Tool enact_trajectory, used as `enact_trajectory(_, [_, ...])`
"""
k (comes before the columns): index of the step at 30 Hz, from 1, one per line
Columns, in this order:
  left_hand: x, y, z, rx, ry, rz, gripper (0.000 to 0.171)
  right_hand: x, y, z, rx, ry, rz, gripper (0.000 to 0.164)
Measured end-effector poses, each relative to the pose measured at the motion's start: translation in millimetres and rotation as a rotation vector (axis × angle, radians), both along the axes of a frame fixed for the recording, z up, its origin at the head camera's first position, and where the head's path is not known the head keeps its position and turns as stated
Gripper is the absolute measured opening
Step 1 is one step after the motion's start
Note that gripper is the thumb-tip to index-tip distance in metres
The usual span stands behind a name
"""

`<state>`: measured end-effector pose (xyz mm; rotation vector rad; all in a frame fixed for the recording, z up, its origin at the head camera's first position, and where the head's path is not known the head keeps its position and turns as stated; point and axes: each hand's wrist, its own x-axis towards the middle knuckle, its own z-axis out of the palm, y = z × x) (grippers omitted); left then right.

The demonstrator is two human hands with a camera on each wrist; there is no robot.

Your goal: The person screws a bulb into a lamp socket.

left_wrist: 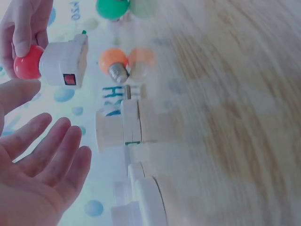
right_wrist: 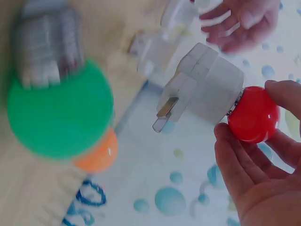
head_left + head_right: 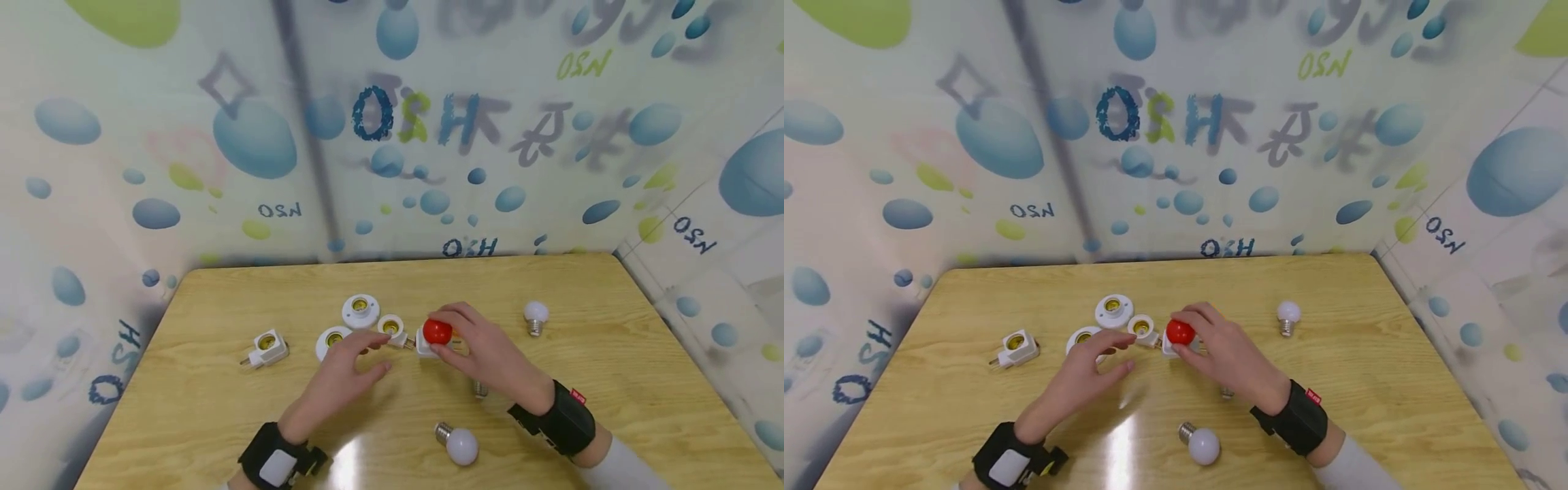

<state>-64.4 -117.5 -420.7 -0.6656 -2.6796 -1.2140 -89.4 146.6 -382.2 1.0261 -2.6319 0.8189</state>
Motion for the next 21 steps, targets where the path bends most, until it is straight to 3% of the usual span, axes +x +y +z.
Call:
enact_trajectory(9, [-1.5,-10.3,-2.7,0.077,0.088,0.089,0.031,-34.7,21.5,11.6,0.02,0.059,-0.113,0.054])
enact_trajectory(15, [-2.2,-20.1,0.8,0.081,0.055,0.135,0.026,-56.7,29.3,11.6,0.059,0.03,-0.145,0.054])
enact_trajectory(21, [-3.9,-25.6,2.1,0.076,0.05,0.144,0.025,-81.4,32.7,0.2,0.097,-0.035,-0.167,0.051])
